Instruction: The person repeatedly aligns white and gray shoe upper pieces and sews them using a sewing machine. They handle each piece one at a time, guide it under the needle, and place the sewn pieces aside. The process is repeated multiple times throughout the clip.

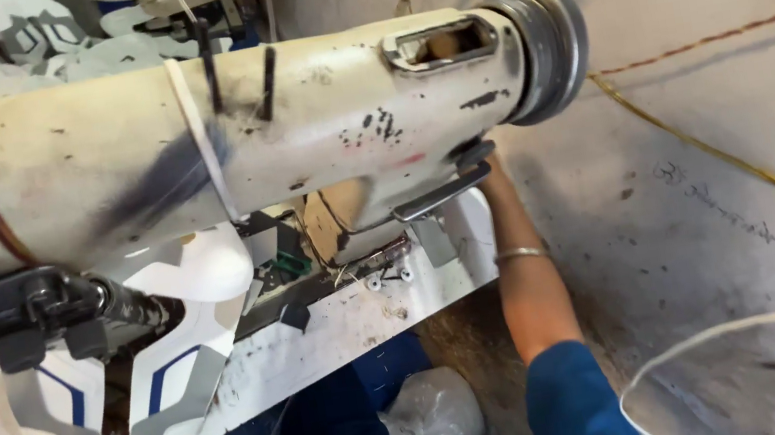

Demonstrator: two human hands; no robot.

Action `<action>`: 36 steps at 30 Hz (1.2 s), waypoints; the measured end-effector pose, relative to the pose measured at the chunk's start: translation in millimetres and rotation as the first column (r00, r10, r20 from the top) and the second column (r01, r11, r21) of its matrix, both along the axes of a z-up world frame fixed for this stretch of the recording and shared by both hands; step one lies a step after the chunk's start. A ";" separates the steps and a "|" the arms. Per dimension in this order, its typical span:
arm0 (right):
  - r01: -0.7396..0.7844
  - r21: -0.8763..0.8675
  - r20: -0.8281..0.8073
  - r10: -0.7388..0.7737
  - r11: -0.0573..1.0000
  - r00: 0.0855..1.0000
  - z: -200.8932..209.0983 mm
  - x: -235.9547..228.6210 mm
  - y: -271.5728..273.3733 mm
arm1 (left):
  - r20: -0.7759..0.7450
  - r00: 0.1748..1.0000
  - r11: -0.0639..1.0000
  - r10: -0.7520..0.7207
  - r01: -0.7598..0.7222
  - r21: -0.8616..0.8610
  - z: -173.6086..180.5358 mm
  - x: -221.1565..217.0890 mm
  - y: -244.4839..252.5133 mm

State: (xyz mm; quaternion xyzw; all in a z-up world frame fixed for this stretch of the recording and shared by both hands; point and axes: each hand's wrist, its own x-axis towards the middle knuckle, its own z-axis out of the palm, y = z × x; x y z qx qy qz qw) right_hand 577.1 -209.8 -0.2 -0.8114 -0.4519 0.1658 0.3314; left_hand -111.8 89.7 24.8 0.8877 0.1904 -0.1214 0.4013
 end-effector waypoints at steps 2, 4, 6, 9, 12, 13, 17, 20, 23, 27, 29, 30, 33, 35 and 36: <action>-0.013 0.050 0.095 0.008 0.999 0.995 2.2 20.9 3.8 | 0.032 0.999 0.998 -0.040 0.038 0.043 15.4 39.8 23.6; -0.040 0.060 0.136 0.031 0.997 0.990 -13.6 41.3 9.5 | 0.042 0.998 0.997 -0.050 0.047 0.061 22.4 57.6 27.8; -0.081 0.034 0.144 0.075 0.996 0.987 -85.4 91.8 4.6 | 0.023 0.999 0.998 -0.044 0.043 0.041 19.8 51.0 12.4; 0.278 0.140 0.454 -0.311 0.950 0.835 -200.2 140.8 -21.4 | 0.013 0.999 0.999 -0.044 0.044 0.012 21.0 35.4 -15.3; 0.270 0.161 0.335 -0.310 0.949 0.890 -101.6 105.6 20.9 | 0.050 0.997 0.998 -0.052 0.050 0.031 13.3 56.8 18.1; 0.257 0.139 0.274 -0.286 0.956 0.918 -98.5 91.6 21.0 | 0.034 0.999 0.999 -0.039 0.039 0.013 9.7 44.3 17.5; 0.214 0.073 0.024 -0.216 0.974 0.976 -92.3 47.1 8.8 | -0.021 1.000 0.999 -0.013 0.012 -0.042 -8.1 -6.4 21.6; 0.196 0.125 -0.096 -0.185 0.973 0.978 -35.7 64.6 27.6 | 0.026 0.999 1.000 -0.024 0.024 -0.003 -22.9 14.0 89.7; 0.151 0.101 -0.290 -0.116 0.983 0.950 20.4 15.1 14.7 | -0.020 1.000 1.000 -0.001 0.001 -0.031 -36.9 -27.2 111.3; 0.157 -0.041 -0.178 -0.162 0.987 0.971 76.0 -14.0 31.7 | -0.027 1.000 0.999 -0.005 0.004 -0.035 -37.0 -50.1 151.5; 0.180 -0.264 0.012 -0.183 0.948 0.983 98.7 -14.9 44.3 | -0.015 1.000 1.000 -0.003 0.003 -0.026 -30.3 -50.2 178.1; 0.185 -0.254 0.017 -0.187 0.949 0.982 102.3 -12.0 49.3 | -0.012 1.000 1.000 -0.004 0.004 -0.024 -30.5 -48.5 182.6; 0.226 -0.506 0.176 -0.157 0.833 0.972 68.1 -9.3 39.3 | -0.042 0.999 0.997 0.001 -0.004 -0.072 -30.5 -67.3 173.3; 0.107 -0.293 0.151 -0.064 0.950 0.986 12.1 8.9 19.8 | -0.050 0.999 0.996 0.000 -0.005 -0.093 -8.5 -72.1 182.8; 0.113 -0.294 0.152 -0.071 0.949 0.986 -0.7 14.2 14.9 | -0.052 0.999 0.995 -0.004 -0.002 -0.100 -6.9 -70.7 188.4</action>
